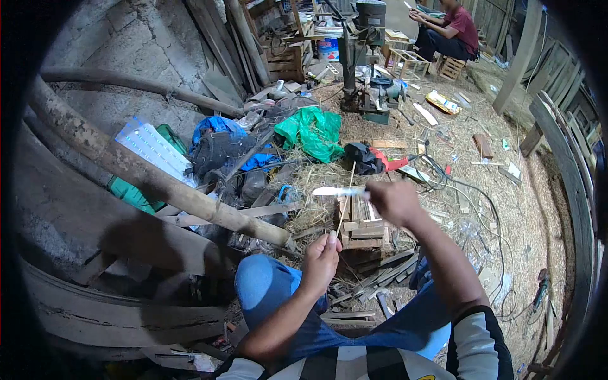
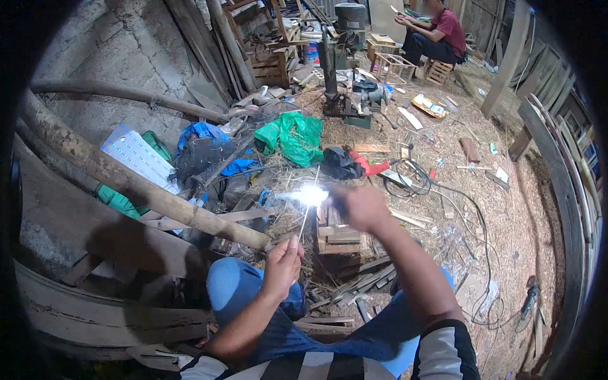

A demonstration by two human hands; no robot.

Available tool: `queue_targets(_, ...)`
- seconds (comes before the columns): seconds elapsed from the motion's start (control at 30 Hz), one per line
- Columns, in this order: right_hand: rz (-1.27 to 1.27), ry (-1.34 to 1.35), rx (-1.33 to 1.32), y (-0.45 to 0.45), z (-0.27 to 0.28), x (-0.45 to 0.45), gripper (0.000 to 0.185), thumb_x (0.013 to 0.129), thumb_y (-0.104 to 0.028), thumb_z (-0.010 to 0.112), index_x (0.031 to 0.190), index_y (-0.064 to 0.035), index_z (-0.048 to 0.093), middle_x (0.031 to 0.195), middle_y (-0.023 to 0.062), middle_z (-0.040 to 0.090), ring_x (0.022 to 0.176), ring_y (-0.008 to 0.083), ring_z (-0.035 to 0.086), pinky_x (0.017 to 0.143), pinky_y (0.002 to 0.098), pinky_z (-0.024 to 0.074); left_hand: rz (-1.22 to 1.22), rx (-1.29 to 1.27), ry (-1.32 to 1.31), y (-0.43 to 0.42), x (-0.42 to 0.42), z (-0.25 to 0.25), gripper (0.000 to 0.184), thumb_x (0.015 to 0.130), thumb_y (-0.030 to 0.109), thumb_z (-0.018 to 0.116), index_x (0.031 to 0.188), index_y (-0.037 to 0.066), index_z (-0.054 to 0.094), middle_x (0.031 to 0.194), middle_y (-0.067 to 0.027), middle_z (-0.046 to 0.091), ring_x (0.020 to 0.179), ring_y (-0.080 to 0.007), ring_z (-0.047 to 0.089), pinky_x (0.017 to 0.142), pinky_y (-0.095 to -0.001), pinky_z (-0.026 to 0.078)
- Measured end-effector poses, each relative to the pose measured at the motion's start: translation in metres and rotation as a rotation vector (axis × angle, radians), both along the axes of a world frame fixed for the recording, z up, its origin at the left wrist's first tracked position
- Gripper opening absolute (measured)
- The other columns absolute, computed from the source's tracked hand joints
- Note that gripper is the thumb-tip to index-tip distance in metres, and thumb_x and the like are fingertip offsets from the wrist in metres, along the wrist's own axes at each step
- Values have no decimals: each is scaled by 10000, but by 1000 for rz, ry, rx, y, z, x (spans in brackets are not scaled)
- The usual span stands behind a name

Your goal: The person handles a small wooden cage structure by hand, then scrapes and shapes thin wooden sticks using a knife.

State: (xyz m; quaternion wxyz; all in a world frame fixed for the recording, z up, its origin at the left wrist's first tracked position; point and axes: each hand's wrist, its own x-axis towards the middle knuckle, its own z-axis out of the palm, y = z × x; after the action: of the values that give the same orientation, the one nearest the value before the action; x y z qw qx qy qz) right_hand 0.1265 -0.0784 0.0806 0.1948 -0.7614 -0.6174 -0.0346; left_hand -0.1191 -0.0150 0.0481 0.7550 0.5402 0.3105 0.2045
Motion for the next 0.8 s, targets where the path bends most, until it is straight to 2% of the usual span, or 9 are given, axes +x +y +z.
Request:
queue_targets(0.07,-130,46,-62,1,0,28,246,982,-412,580,1043,-181,639,783,129,691,697,375,677,571,511,500,-11,-17,7,0,-1,-1,342,1108,339,451,885,87,513,549,85,330,393,-22,276,357,-222,234)
queue_targets(0.13,-120,58,-6,-2,1,24,250,977,-416,586,1034,-178,636,739,138,678,697,382,676,584,516,503,-19,-27,5,1,1,0,343,1108,339,452,885,85,513,549,86,327,396,-21,274,360,-223,235)
queue_targets(0.23,98,56,9,-5,10,-8,198,932,-353,640,986,-164,617,766,123,669,690,390,656,599,501,498,-19,32,34,2,2,0,338,1108,333,453,887,85,515,549,87,330,398,-20,272,359,-224,233)
queue_targets(0.37,-114,49,-53,0,-1,32,224,973,-390,576,1007,-172,616,761,134,684,693,396,667,593,530,499,-10,-56,44,1,-1,0,357,1107,309,464,848,80,554,577,75,367,471,-31,318,432,-237,235)
queue_targets(0.53,-58,35,6,5,-4,20,239,984,-405,561,1004,-174,618,757,135,684,700,396,671,591,529,499,-29,42,85,4,0,-6,359,1105,313,467,847,80,552,570,75,369,471,-29,330,431,-238,240)
queue_targets(0.67,-129,61,-55,4,-3,34,255,993,-426,545,1014,-179,610,760,130,692,716,385,687,599,535,500,-27,-58,73,0,-1,-1,360,1104,322,471,848,80,547,559,76,359,448,-30,314,412,-240,218)
queue_targets(0.73,-91,31,53,5,-14,25,222,969,-399,596,985,-178,613,712,126,653,661,405,645,588,530,481,-30,-116,65,2,2,0,361,1103,325,473,848,81,546,556,75,357,439,-32,307,403,-241,210)
queue_targets(0.77,-80,47,-89,2,-4,13,219,971,-392,587,1011,-180,624,732,148,657,703,403,659,616,528,498,-36,-83,54,1,0,-2,361,1102,329,475,849,82,546,553,75,357,430,-33,304,397,-242,209)
queue_targets(0.8,-2,67,-23,-2,9,1,235,975,-401,580,1004,-172,626,755,156,667,727,396,667,626,523,505,-46,-50,48,1,-1,-3,361,1101,333,476,851,83,545,551,74,357,422,-35,301,390,-242,208)
